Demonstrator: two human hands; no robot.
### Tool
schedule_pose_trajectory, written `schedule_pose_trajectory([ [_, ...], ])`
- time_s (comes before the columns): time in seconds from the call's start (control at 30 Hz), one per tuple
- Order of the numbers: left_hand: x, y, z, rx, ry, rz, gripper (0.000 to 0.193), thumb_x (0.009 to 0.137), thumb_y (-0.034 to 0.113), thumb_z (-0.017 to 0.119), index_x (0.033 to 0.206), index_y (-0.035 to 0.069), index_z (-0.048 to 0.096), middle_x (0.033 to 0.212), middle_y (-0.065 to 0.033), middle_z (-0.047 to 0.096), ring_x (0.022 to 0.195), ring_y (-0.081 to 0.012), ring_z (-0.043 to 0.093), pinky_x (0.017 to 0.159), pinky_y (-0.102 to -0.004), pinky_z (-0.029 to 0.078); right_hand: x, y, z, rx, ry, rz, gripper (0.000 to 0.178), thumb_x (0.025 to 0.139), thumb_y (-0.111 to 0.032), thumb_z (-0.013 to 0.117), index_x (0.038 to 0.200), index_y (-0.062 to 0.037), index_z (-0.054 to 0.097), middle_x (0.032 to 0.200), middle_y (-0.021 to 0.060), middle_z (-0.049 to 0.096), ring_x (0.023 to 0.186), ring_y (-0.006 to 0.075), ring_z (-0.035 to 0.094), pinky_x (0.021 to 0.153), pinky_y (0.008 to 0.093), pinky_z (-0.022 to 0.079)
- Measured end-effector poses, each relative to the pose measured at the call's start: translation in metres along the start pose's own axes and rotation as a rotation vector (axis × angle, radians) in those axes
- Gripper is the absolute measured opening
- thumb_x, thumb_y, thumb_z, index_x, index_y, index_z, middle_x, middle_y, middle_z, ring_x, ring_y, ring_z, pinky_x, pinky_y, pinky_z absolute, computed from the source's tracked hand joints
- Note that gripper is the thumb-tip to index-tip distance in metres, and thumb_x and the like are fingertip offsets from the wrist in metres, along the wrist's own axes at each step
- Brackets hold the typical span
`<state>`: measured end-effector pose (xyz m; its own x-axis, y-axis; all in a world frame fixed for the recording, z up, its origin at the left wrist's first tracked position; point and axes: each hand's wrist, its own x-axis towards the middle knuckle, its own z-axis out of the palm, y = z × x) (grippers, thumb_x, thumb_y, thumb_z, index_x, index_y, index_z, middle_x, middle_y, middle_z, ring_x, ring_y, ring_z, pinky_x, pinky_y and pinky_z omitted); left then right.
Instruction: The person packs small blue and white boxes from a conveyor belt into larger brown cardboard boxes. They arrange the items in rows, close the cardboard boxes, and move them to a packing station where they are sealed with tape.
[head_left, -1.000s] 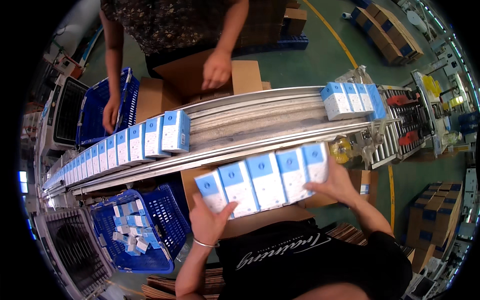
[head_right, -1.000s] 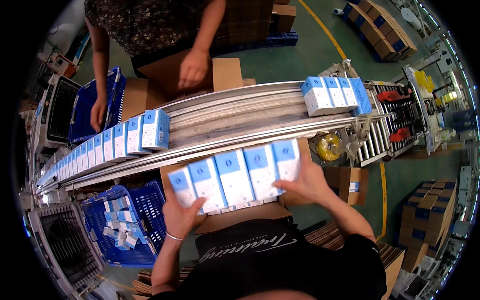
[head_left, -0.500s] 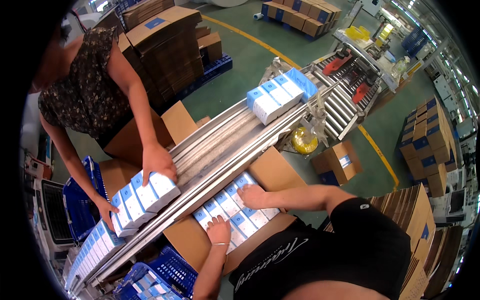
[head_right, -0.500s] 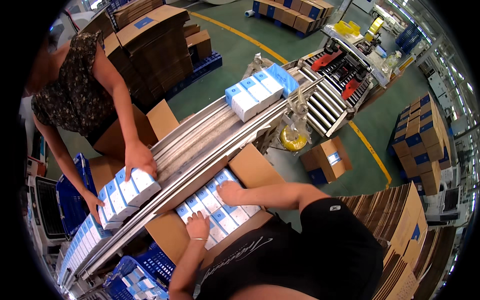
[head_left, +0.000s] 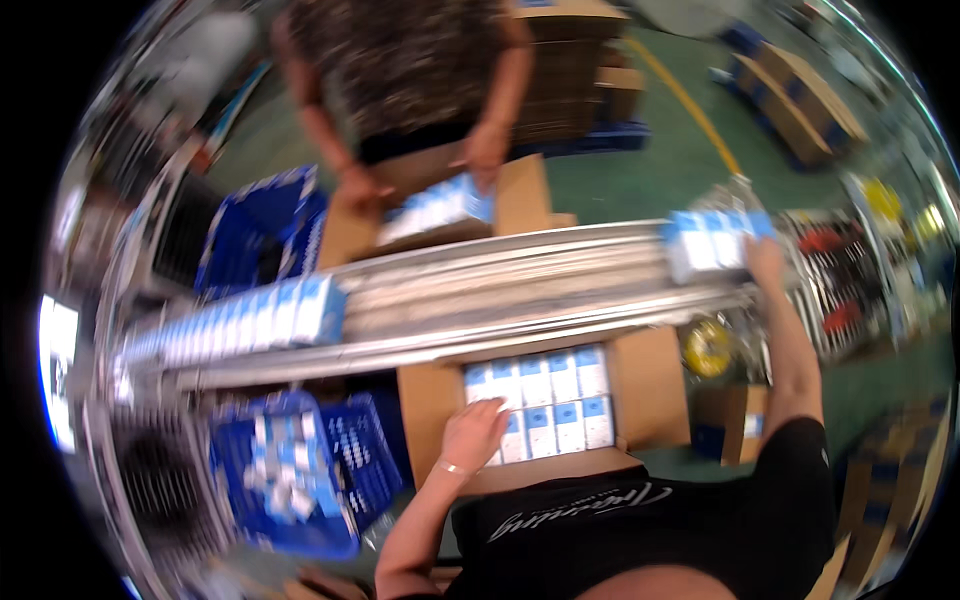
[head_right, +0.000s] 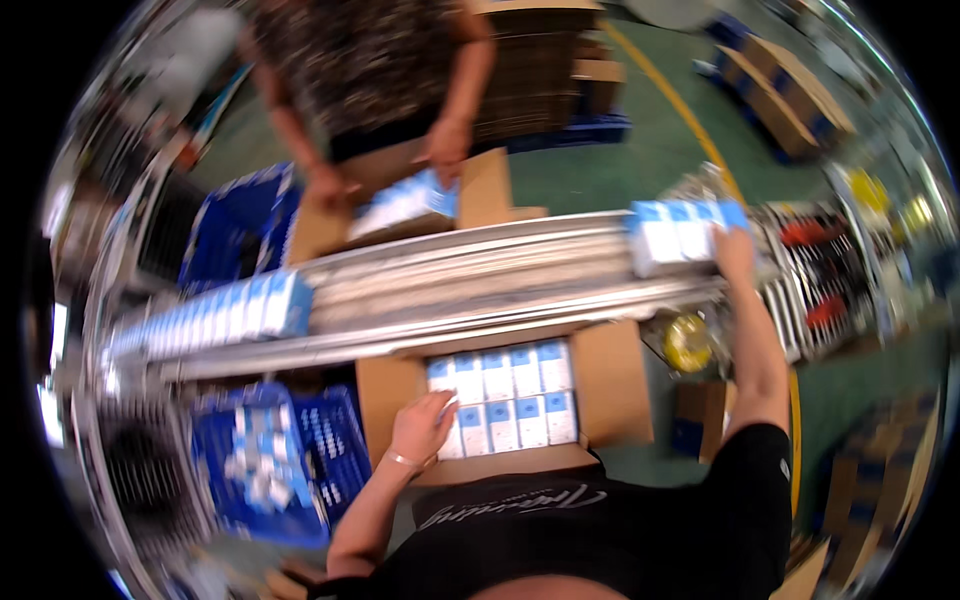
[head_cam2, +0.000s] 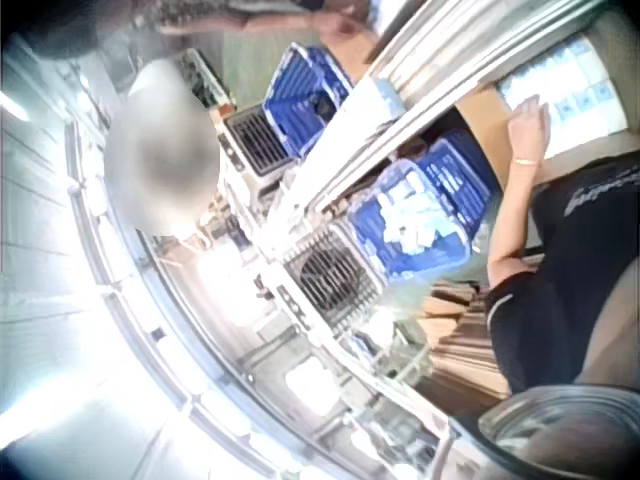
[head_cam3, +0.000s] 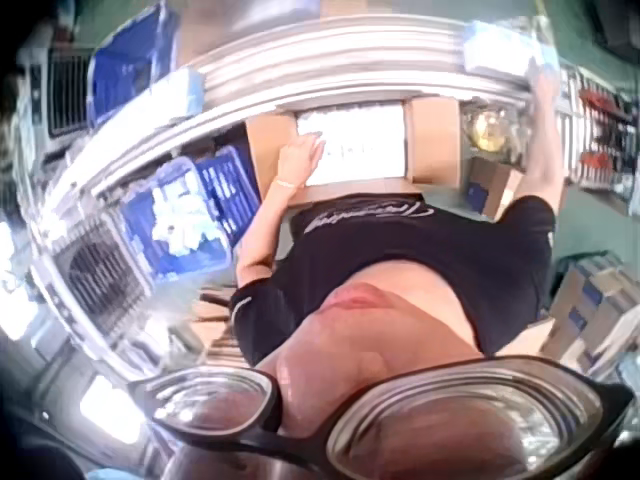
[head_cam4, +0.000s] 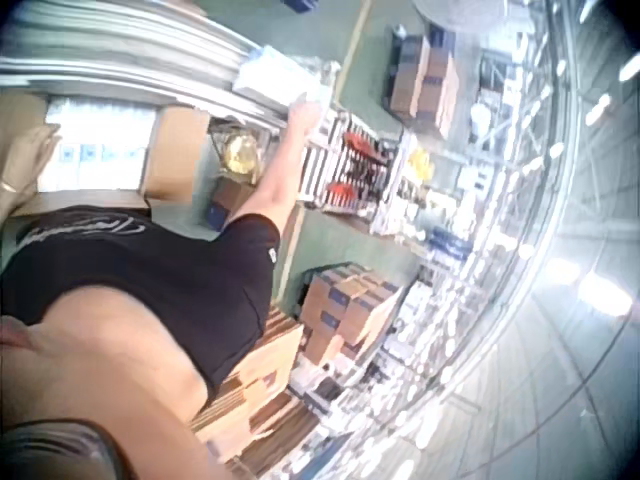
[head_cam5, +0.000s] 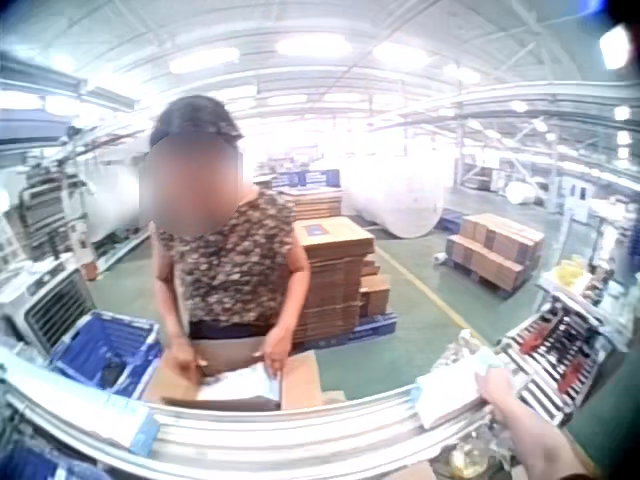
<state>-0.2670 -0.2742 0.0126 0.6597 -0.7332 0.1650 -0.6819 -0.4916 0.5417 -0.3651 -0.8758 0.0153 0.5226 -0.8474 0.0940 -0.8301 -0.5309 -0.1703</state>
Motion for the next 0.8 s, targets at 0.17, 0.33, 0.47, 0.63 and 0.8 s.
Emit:
schedule_pose_trajectory([
  [0.17,0.084,0.018,-0.013,-0.137,0.189,0.054,0.028,0.086,0.020,0.059,0.106,0.001,0.057,0.100,-0.0162,0.061,0.088,-0.0310,0.060,0.073,-0.0364,0.049,0.034,0.016,0.032,-0.042,-0.081,0.112,0.076,0.085,-0.063,0.037,0.101,0.0071,0.062,0.101,0.0296,0.061,0.100,0.0434,0.057,0.085,0.0450,0.045],
  [0.33,0.165,-0.015,0.039,-0.442,0.329,-0.195,0.048,0.087,0.026,0.057,0.124,-0.002,0.044,0.118,-0.0234,0.052,0.099,-0.0379,0.055,0.084,-0.0403,0.046,-0.051,-0.104,0.029,0.387,-0.318,-0.242,0.063,0.083,-0.058,0.054,0.096,0.0026,0.065,0.081,0.0139,0.066,0.073,0.0214,0.063,0.062,0.0332,0.049],
  [0.47,0.163,-0.056,0.050,0.081,0.559,-0.277,0.048,0.087,0.028,0.053,0.126,0.000,0.045,0.115,-0.0207,0.053,0.100,-0.0371,0.053,0.088,-0.0445,0.042,-0.159,-0.251,0.034,0.690,-0.648,-0.417,0.052,0.086,-0.045,0.056,0.103,0.0041,0.059,0.079,0.0108,0.064,0.058,0.0162,0.060,0.054,0.0309,0.049],
  [0.63,0.101,-0.131,-0.056,0.709,0.534,-0.336,0.048,0.085,0.036,0.055,0.125,0.010,0.052,0.132,-0.0247,0.038,0.120,-0.0427,0.036,0.099,-0.0532,0.028,-0.215,-0.353,0.071,1.126,-0.895,-0.461,0.062,0.087,-0.034,0.059,0.130,0.0060,0.040,0.098,0.0148,0.063,0.077,0.0166,0.060,0.068,0.0272,0.049],
  [0.8,0.083,-0.186,-0.124,0.648,0.319,-0.735,0.064,0.084,0.052,0.053,0.104,-0.009,0.054,0.109,-0.0293,0.053,0.102,-0.0417,0.052,0.087,-0.0428,0.044,-0.222,-0.348,0.060,1.069,-0.866,-0.452,0.063,0.087,-0.034,0.059,0.131,0.0053,0.038,0.109,0.0182,0.061,0.089,0.0230,0.063,0.075,0.0281,0.050],
])
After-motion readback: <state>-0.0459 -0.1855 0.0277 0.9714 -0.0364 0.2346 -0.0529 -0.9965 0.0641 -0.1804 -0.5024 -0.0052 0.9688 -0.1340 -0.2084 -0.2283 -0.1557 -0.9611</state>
